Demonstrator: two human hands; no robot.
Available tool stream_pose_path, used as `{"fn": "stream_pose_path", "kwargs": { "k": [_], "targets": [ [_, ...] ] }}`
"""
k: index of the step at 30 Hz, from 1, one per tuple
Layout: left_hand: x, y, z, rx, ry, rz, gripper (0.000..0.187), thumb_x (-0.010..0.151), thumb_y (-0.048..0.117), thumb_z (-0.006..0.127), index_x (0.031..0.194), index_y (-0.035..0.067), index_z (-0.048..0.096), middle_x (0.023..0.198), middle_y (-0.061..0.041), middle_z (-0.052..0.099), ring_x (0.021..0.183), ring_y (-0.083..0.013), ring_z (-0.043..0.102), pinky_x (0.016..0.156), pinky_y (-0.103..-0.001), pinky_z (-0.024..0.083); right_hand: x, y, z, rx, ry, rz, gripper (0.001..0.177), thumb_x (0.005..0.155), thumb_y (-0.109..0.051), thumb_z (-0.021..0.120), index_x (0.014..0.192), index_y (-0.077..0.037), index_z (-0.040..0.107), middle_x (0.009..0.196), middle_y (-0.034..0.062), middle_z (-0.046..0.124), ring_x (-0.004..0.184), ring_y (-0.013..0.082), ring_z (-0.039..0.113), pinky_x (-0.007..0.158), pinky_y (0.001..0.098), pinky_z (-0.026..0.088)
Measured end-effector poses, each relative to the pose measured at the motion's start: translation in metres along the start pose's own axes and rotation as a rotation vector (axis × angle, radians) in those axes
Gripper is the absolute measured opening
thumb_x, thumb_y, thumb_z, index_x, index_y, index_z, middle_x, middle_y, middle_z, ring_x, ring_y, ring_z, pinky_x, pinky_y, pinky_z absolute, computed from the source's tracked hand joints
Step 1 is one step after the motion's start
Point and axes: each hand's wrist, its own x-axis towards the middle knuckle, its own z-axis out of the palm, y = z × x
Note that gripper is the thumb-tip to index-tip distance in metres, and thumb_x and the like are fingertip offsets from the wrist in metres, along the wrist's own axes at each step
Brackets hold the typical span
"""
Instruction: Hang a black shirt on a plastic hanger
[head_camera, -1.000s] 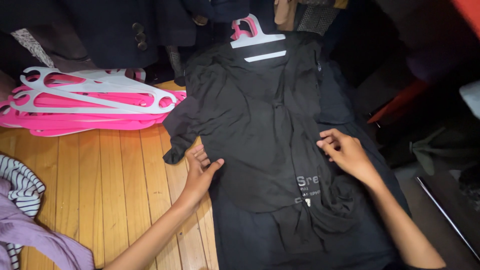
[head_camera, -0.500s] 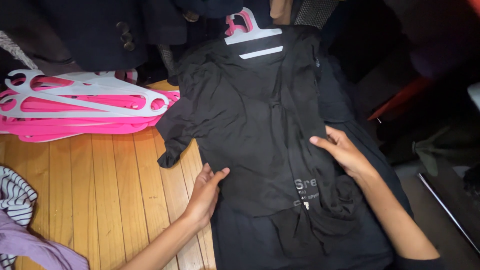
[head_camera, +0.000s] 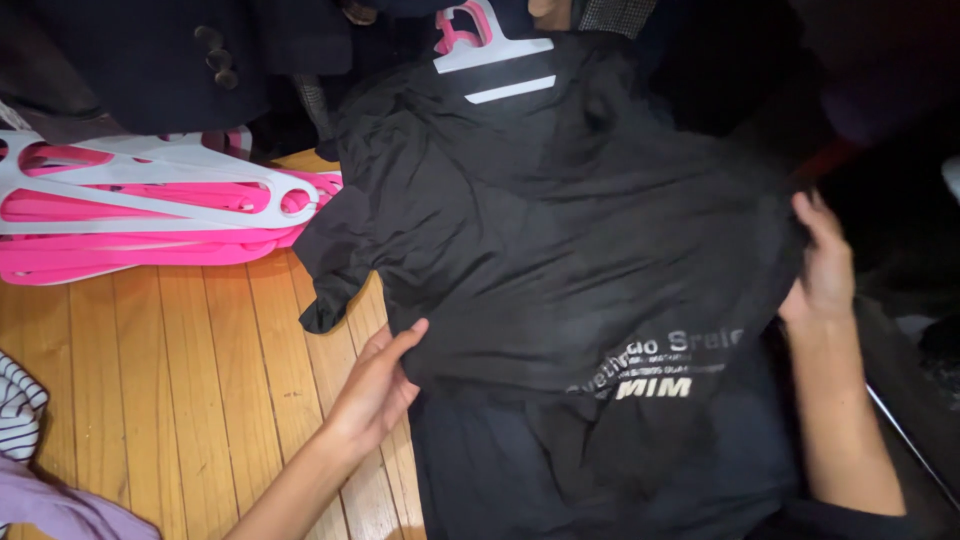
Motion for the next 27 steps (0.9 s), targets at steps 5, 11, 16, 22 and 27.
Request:
{"fn": "stream_pose_path", "kwargs": {
  "k": [5,11,16,22,27],
  "targets": [
    [0.002,0.002,-0.017,0.057,0.03,0.024,0.035,0.091,0.013,0.066,0.126,0.007,0.066,0.123,-0.011,0.074,0.101,-0.0161,0.068,0.085,-0.027,0.054,0.004,0.013,-0.031,-0.117,0.224,0.061,0.044,0.091,-0.023,0.072,0.135,-0.025,0.063,0.123,-0.0076,0.072,0.109,0.004,0.07,0.099,0.0196,0.058],
    [-0.018,0.0,-0.013,0.133,0.012,-0.05,0.036,0.096,0.011,0.059,0.129,-0.002,0.064,0.13,-0.017,0.072,0.11,-0.0213,0.066,0.1,-0.031,0.052,-0.026,0.02,-0.056,-0.498,-0.026,0.237,0.031,0.099,-0.029,0.06,0.13,-0.022,0.06,0.123,-0.0066,0.066,0.105,0.0051,0.063,0.085,0.021,0.052],
    [-0.006,-0.024,-0.039,0.638,-0.086,0.034,0.042,0.085,0.015,0.073,0.125,0.004,0.072,0.124,-0.006,0.079,0.111,-0.0139,0.071,0.102,-0.026,0.051,-0.049,-0.01,-0.048,-1.267,0.087,0.455,0.07,0.089,-0.048,0.056,0.149,-0.014,0.052,0.158,0.0014,0.048,0.148,0.0156,0.039,0.128,0.0282,0.018],
    [0.028,-0.048,-0.09,0.953,-0.22,0.348,0.05,0.098,0.035,0.075,0.074,0.017,0.034,0.076,0.007,0.025,0.065,-0.0056,0.031,0.061,-0.028,0.024,-0.046,0.003,-0.137,-0.907,0.096,0.429,0.035,0.088,-0.03,0.075,0.087,-0.037,0.041,0.081,-0.0187,0.04,0.071,-0.0054,0.037,0.063,0.0149,0.028],
    [-0.02,-0.009,-0.039,0.799,-0.102,0.134,0.029,0.097,0.041,0.055,0.106,0.014,0.053,0.103,0.0,0.053,0.092,-0.0107,0.06,0.094,-0.033,0.057,-0.042,0.021,-0.221,-0.537,0.045,0.361,0.018,0.102,-0.019,0.06,0.12,-0.022,0.057,0.117,0.0001,0.064,0.105,0.0143,0.065,0.087,0.0295,0.052]
  ]
}}
